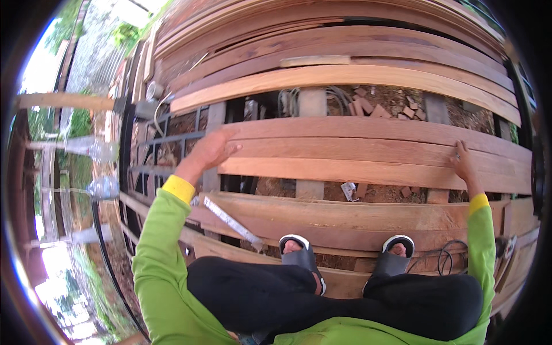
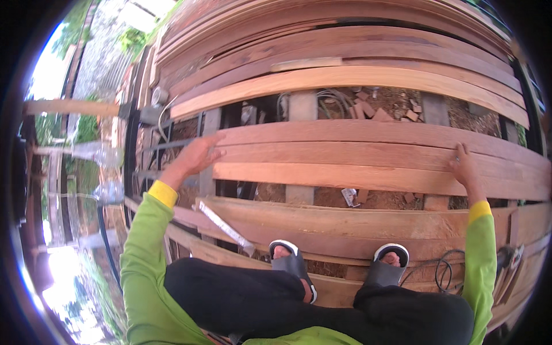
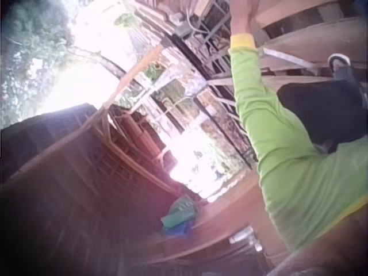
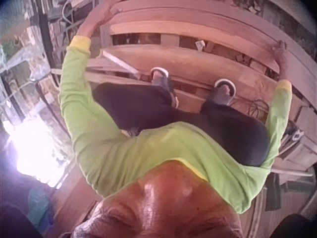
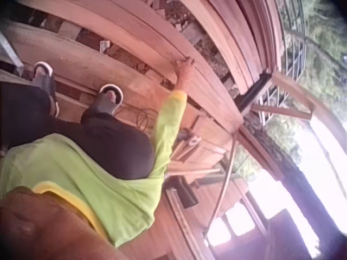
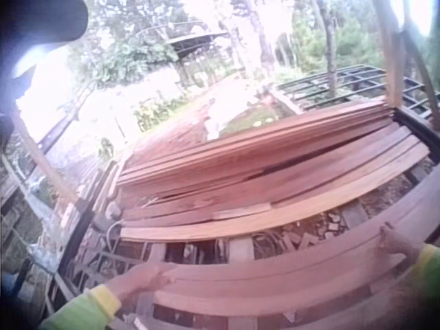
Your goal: The person measures and marks wooden planks using a metal ruler and marker, then places the planks onto a metal frame structure. The person repeatedly aligns and adjusts the planks to fit the frame.
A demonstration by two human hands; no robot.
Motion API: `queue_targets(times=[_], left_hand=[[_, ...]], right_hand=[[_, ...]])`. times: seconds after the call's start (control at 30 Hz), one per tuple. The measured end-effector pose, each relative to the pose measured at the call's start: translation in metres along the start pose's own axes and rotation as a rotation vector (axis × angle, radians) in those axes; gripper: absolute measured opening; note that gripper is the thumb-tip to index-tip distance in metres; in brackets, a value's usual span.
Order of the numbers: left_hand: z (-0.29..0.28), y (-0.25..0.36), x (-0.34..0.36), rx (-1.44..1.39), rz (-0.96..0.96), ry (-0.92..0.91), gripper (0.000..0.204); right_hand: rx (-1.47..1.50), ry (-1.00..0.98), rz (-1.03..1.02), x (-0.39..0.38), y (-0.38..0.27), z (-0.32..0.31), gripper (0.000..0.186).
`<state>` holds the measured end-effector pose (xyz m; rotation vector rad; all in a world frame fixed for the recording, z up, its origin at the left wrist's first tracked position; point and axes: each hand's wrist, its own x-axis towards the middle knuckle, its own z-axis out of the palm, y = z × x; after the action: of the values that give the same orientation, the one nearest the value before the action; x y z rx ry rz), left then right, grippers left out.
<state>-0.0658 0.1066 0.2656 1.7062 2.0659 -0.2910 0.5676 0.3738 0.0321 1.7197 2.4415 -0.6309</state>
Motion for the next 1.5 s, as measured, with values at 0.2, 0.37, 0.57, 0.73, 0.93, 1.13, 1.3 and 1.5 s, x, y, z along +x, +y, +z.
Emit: queue_targets(times=[0.2, 0.37, 0.57, 0.73, 0.93, 1.13, 1.3, 1.5], left_hand=[[0.158, -0.040, -0.092, -0.450, -0.201, 0.308, 0.038], [0.266, -0.031, -0.145, -0.542, -0.678, 0.550, 0.025], [0.296, -0.042, -0.166, -0.527, -1.153, 0.487, 0.056], [0.306, -0.023, -0.147, -0.591, -1.253, 0.500, 0.077], [0.331, -0.030, -0.168, -1.016, -1.451, 0.538, 0.072], [0.395, -0.041, -0.151, -0.965, -1.575, 0.458, 0.059], [0.380, -0.046, -0.130, -1.117, -1.442, 0.576, 0.045], [0.323, -0.053, -0.084, -1.647, -0.770, 0.684, 0.029]], right_hand=[[-0.014, -0.003, -0.092, -0.002, 0.053, 0.020, 0.058], [-0.066, -0.021, -0.108, -0.011, 0.048, 0.009, 0.053], [-0.074, 0.123, -0.148, -0.002, 0.056, 0.028, 0.042], [-0.010, 0.292, -0.270, 0.001, 0.101, 0.058, 0.043], [0.146, 0.300, -0.217, -0.014, -0.024, 0.009, 0.036], [0.144, 0.224, -0.221, -0.038, -0.106, -0.056, 0.028], [0.090, 0.203, -0.355, -0.043, -0.130, -0.086, 0.026], [-0.190, -0.056, -0.596, -0.045, -0.211, -0.136, 0.030]])
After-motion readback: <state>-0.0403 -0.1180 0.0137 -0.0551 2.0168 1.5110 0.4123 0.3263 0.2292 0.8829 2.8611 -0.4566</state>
